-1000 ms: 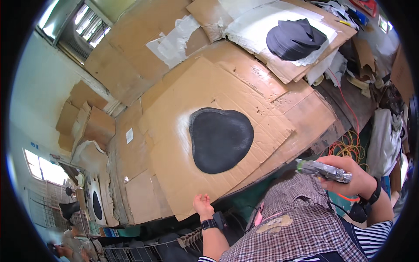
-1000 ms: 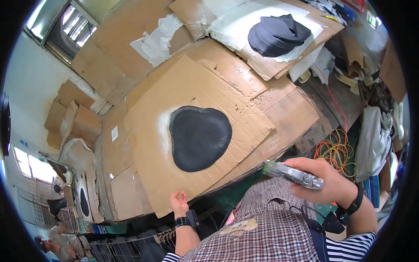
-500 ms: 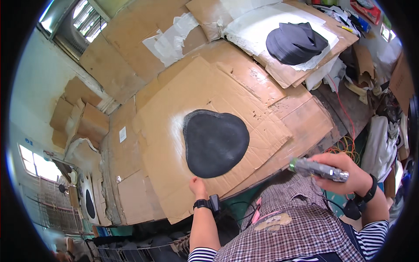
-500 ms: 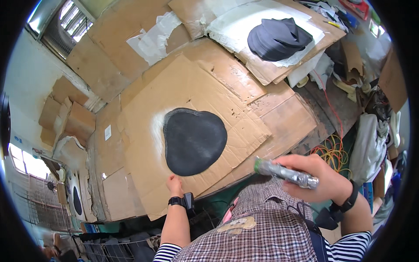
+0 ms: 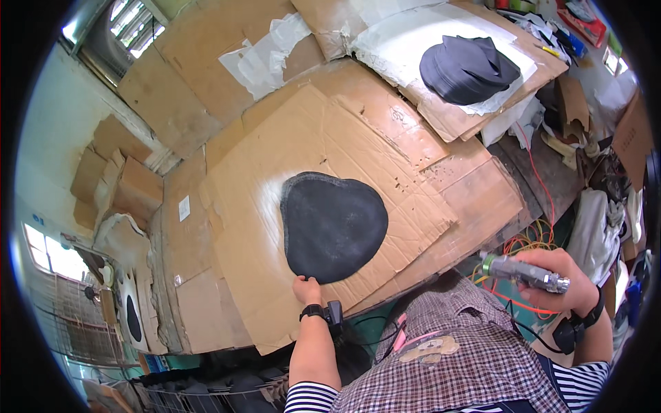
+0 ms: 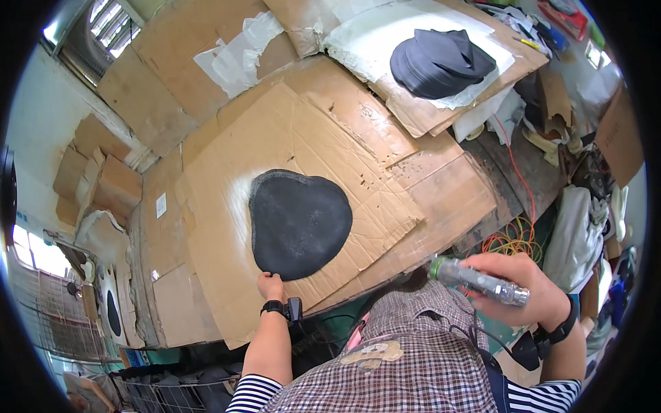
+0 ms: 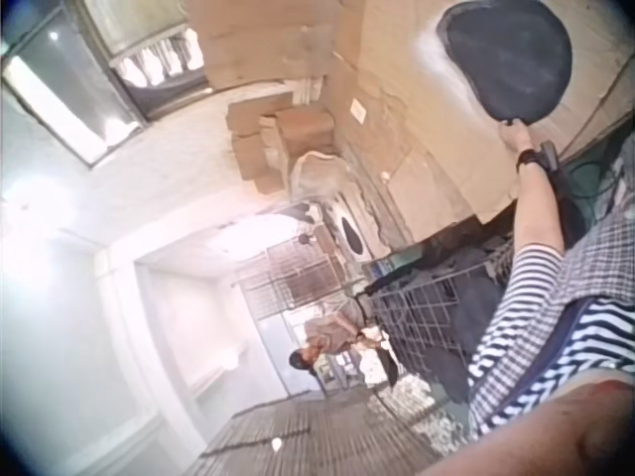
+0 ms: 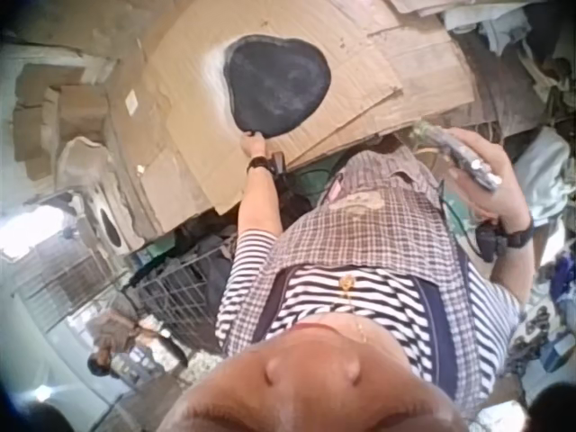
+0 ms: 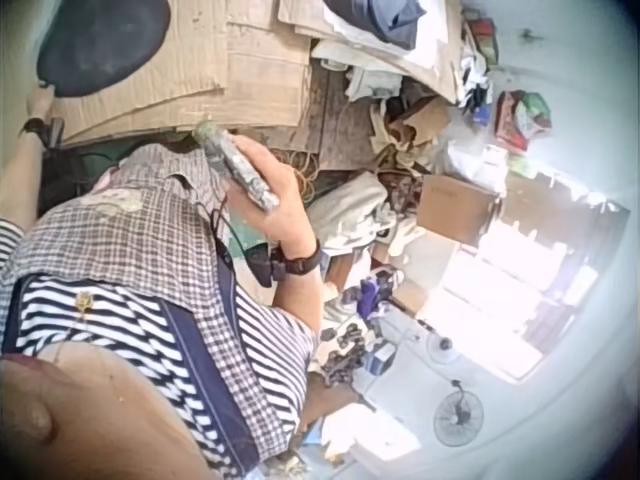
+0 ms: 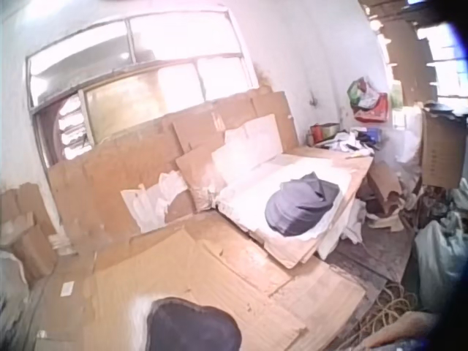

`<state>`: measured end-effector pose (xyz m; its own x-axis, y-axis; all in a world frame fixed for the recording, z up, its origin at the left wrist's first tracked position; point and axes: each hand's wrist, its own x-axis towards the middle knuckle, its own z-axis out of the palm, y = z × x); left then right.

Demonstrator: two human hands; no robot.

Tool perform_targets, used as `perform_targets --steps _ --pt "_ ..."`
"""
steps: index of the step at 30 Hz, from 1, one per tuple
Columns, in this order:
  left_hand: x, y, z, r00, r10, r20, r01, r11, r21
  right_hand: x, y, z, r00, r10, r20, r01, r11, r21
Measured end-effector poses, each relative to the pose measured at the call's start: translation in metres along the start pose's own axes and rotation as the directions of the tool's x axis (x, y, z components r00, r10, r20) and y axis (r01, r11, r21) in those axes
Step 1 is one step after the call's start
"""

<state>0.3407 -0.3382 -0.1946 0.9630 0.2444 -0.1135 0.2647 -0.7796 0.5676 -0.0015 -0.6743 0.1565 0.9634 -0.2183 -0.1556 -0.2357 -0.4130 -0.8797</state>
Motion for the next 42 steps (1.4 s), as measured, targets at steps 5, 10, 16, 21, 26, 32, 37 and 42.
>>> perform_targets --steps 5,10,16,21,26,32,37,42 --pt "0.002 0.006 0.004 1.0 -0.026 -0.001 0.026 0.996 -0.089 0.007 0.003 0.013 0.988 -0.111 0.106 0.109 0.994 0.031" --pt "0.024 -0.024 0.022 0.979 -0.198 0.046 0.199 0.889 -0.412 0.02 -0.003 0.017 0.989 0.054 -0.14 -0.011 0.957 0.291" --pt "0.015 -0.008 0.011 0.839 -0.333 0.43 0.538 0.394 -0.746 -0.003 0.018 -0.003 0.999 -0.027 0.031 0.028 1.0 -0.013" --pt "0.013 0.006 0.009 0.829 -0.31 0.466 0.559 0.41 -0.721 0.019 0.011 0.015 0.992 -0.098 -0.08 0.106 0.989 0.104" --pt "0.019 0.046 -0.016 0.821 0.074 0.566 0.545 0.198 -0.815 0.032 0.007 0.017 0.988 0.043 -0.149 0.013 0.933 0.359" --pt "0.005 0.173 -0.124 0.88 0.362 0.308 0.373 -0.125 -0.919 0.042 0.023 0.024 0.998 -0.009 -0.057 0.027 0.944 0.329" --pt "-0.009 0.183 -0.217 0.928 0.36 0.093 0.251 -0.422 -0.871 0.061 0.027 0.05 0.992 -0.034 0.122 -0.011 0.938 0.347" --pt "-0.048 0.188 -0.282 0.958 0.285 -0.012 0.154 -0.552 -0.819 0.064 0.036 0.061 0.975 -0.022 0.22 -0.037 0.965 0.261"
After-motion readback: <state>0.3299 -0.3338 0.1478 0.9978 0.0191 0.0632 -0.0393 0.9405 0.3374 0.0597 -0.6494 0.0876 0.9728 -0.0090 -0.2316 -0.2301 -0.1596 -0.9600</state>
